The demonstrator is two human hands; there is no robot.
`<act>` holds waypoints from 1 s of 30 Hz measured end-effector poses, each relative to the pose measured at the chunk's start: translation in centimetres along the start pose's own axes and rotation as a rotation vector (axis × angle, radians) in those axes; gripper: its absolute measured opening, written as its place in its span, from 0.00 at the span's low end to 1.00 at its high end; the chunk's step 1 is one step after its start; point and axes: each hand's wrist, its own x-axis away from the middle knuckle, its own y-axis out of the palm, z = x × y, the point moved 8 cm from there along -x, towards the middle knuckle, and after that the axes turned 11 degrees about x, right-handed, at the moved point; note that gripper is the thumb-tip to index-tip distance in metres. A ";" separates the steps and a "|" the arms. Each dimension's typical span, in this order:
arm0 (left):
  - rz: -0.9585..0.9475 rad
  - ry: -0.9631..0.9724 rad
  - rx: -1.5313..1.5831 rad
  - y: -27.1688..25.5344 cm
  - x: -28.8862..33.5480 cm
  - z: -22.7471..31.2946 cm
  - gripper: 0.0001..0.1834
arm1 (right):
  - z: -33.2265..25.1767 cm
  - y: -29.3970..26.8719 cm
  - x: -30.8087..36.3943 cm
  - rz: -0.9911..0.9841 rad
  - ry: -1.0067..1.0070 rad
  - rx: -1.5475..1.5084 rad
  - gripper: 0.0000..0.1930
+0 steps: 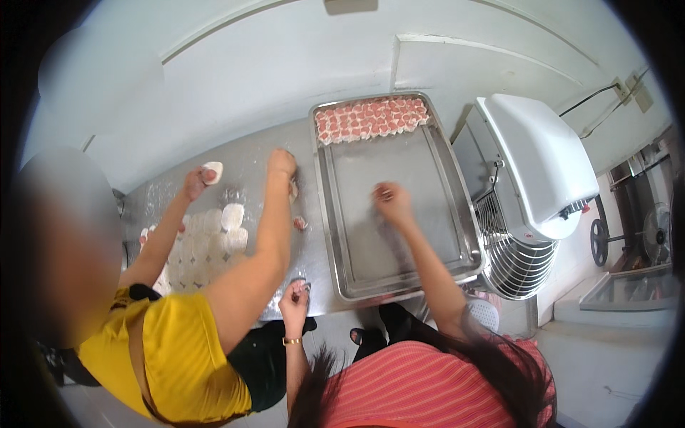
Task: The person places small red filling portions onto round dough wrappers on a stainless steel table and folds them into dumplings. Completed dumplings are arranged on a metal tray. Another person works nearby on similar tasks.
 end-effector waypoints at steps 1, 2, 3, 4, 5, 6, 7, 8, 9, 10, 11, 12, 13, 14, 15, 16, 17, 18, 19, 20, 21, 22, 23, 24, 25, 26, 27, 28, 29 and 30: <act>-0.007 -0.015 -0.029 0.0 -0.2 -0.4 0.12 | 2.4 -2.1 -2.8 0.074 0.070 0.090 0.08; -0.027 -0.013 -0.036 0.7 -0.5 -0.8 0.12 | 4.9 -4.4 -5.5 0.176 0.024 0.238 0.07; -0.033 -0.013 -0.050 0.7 -0.7 -1.1 0.11 | 6.6 -5.9 -8.0 0.244 0.064 0.341 0.06; -0.034 -0.010 -0.044 0.9 -0.8 -1.3 0.11 | 7.8 -7.0 -10.0 0.310 0.107 0.448 0.06; -0.035 -0.005 -0.038 1.0 -1.0 -1.3 0.11 | 8.6 -7.4 -11.9 0.347 0.112 0.473 0.06; -0.035 -0.001 -0.033 1.1 -1.1 -1.4 0.10 | 9.3 -7.8 -13.5 0.379 0.119 0.500 0.06; -0.026 -0.045 -0.023 1.1 -1.0 -1.5 0.10 | 9.9 -7.9 -14.9 0.408 0.125 0.530 0.07; -0.019 -0.089 -0.013 1.1 -1.1 -1.6 0.10 | 10.4 -7.6 -16.3 0.411 0.126 0.548 0.07; -0.042 -0.160 -0.036 1.5 -1.0 -1.2 0.10 | 10.8 -6.9 -17.3 0.409 0.130 0.567 0.07; -0.053 -0.169 -0.044 1.7 -1.3 -1.2 0.10 | 11.4 -6.4 -18.3 0.409 0.134 0.589 0.07; -0.068 -0.178 -0.052 1.9 -1.7 -1.3 0.09 | 12.1 -6.4 -19.0 0.449 0.143 0.587 0.09; -0.052 -0.174 -0.066 1.4 -1.5 -1.5 0.09 | 11.9 -5.4 -19.1 0.412 0.161 0.535 0.09; -0.057 -0.169 -0.076 1.5 -1.8 -1.8 0.08 | 11.4 -5.9 -19.3 0.388 0.187 0.498 0.09; -0.047 -0.201 -0.063 1.7 -2.0 -2.3 0.07 | 11.5 -6.4 -19.3 0.367 0.214 0.463 0.09; -0.016 -0.223 -0.049 1.8 -1.9 -1.6 0.07 | 11.0 -6.1 -19.6 0.353 0.192 0.430 0.10; 0.016 -0.246 -0.036 1.7 -1.7 -1.1 0.06 | 10.7 -5.9 -19.8 0.339 0.172 0.398 0.10; 0.034 -0.222 -0.023 1.7 -1.8 -0.4 0.05 | 10.5 -5.6 -20.0 0.323 0.152 0.364 0.10; 0.056 -0.199 -0.013 1.6 -1.7 0.3 0.04 | 10.3 -5.0 -20.2 0.313 0.140 0.350 0.11; 0.078 -0.188 0.025 1.1 -1.6 0.1 0.04 | 9.9 -4.3 -20.5 0.300 0.126 0.331 0.11; 0.092 -0.184 0.039 0.8 -1.6 0.3 0.04 | 9.8 -3.8 -20.8 0.292 0.119 0.317 0.11; 0.063 -0.183 0.068 1.9 -2.8 0.2 0.04 | 10.7 -5.0 -21.1 0.301 0.114 0.368 0.14; 0.037 -0.184 0.095 2.9 -3.8 -0.1 0.04 | 11.6 -6.1 -21.2 0.304 0.120 0.389 0.15; 0.008 -0.201 0.124 3.7 -4.7 -1.0 0.04 | 12.5 -7.2 -21.3 0.306 0.128 0.410 0.16; 0.016 -0.213 0.147 3.5 -4.7 -0.9 0.04 | 12.2 -6.9 -21.5 0.286 0.117 0.403 0.16; 0.005 -0.193 0.155 3.5 -4.8 -0.5 0.04 | 12.3 -6.7 -21.5 0.373 0.039 0.390 0.13; 0.016 -0.186 0.144 3.4 -5.0 -0.3 0.04 | 12.9 -6.5 -21.7 0.346 0.045 0.395 0.13; 0.034 -0.174 0.135 3.3 -5.4 0.2 0.04 | 12.3 -6.3 -21.9 0.318 0.045 0.395 0.12; 0.047 -0.163 0.126 3.1 -5.6 0.6 0.04 | 11.8 -6.0 -21.9 0.293 0.046 0.397 0.12; 0.049 -0.140 0.139 3.0 -5.8 0.7 0.04 | 11.6 -5.7 -21.6 0.243 0.075 0.421 0.11; 0.045 -0.138 0.115 3.1 -6.1 0.9 0.04 | 11.5 -5.6 -21.6 0.232 0.062 0.461 0.12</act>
